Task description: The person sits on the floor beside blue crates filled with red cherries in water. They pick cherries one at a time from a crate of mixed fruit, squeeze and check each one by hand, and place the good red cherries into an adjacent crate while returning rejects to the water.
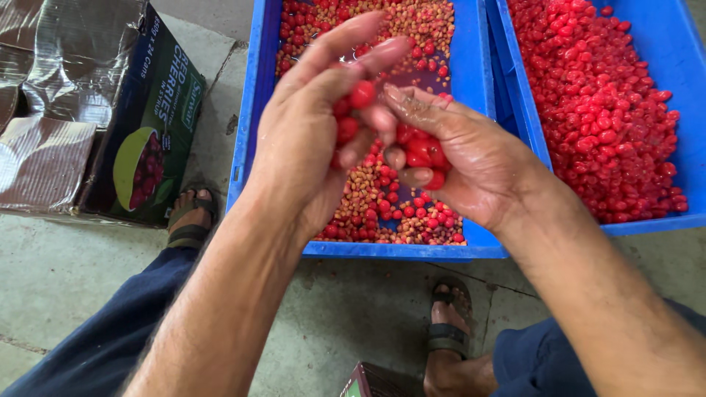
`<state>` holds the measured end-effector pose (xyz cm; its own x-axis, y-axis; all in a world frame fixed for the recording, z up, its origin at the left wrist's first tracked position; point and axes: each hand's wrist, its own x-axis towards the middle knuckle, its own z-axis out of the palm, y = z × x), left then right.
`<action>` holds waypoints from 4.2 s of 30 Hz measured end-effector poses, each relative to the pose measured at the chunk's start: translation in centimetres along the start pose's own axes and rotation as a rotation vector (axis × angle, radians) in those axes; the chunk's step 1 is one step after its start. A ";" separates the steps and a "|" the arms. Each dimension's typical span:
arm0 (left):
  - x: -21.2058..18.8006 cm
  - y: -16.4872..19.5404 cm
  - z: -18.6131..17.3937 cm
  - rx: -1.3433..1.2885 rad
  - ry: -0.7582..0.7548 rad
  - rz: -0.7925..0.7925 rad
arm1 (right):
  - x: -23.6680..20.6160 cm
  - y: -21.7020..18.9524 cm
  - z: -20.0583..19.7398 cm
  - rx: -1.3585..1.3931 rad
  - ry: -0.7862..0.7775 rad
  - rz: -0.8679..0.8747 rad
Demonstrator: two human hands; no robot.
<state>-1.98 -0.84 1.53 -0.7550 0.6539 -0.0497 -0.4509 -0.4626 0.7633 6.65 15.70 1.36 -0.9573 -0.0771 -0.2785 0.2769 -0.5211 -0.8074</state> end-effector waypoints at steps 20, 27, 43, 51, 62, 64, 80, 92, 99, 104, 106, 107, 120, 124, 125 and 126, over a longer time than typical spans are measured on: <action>0.4 -1.0 0.4 0.200 -0.012 0.005 | -0.1 0.3 0.6 -0.028 0.038 0.024; 0.2 2.2 1.1 -0.067 0.481 -0.039 | 0.0 -0.2 0.7 -0.135 0.311 -0.071; -1.1 -2.5 2.5 0.242 0.207 -0.099 | 0.5 0.3 1.0 -0.229 0.427 -0.049; -1.0 -1.8 2.0 0.347 0.366 -0.196 | 0.4 0.0 0.6 -0.084 0.394 -0.026; -0.8 -1.3 1.6 0.206 0.217 -0.177 | 0.3 0.1 0.9 -0.265 0.234 -0.037; -0.9 -1.7 1.7 0.220 0.202 -0.148 | 0.4 0.1 0.7 -0.264 0.260 -0.060; -0.9 -1.8 0.9 0.144 0.020 -0.202 | -0.3 0.1 0.5 -0.050 0.293 0.091; 0.1 -0.4 -1.1 0.252 0.227 -0.126 | -0.7 -2.1 -0.2 -0.119 0.170 0.025; -0.7 0.3 1.6 0.385 -0.077 -0.153 | -0.1 -0.1 -0.8 -0.176 0.316 0.144; -0.7 0.6 1.2 0.325 -0.150 -0.209 | -0.1 -0.3 -0.7 -0.191 0.239 0.074; -0.7 0.3 0.9 0.318 -0.112 -0.205 | -0.2 -0.5 -0.6 -0.175 0.247 0.053; -0.6 0.1 0.8 0.343 -0.085 -0.195 | -0.2 -0.6 -0.5 -0.192 0.247 0.055; -0.5 -1.9 1.6 0.245 0.304 -0.108 | 0.3 0.5 1.5 -0.656 0.226 -0.012; -1.1 -1.4 2.0 0.563 0.248 -0.091 | 0.3 0.9 2.0 -1.192 0.412 -0.221; -1.1 -1.3 2.2 0.605 0.250 -0.099 | 0.4 0.9 2.0 -1.203 0.457 -0.175; -1.0 -1.1 2.2 0.648 0.253 -0.106 | 0.5 0.9 1.9 -1.213 0.499 -0.129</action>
<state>0.34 0.32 2.20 -0.8456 0.4799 -0.2337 -0.2135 0.0972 0.9721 6.24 13.62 1.51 -0.9214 0.3713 -0.1146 0.3343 0.6073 -0.7207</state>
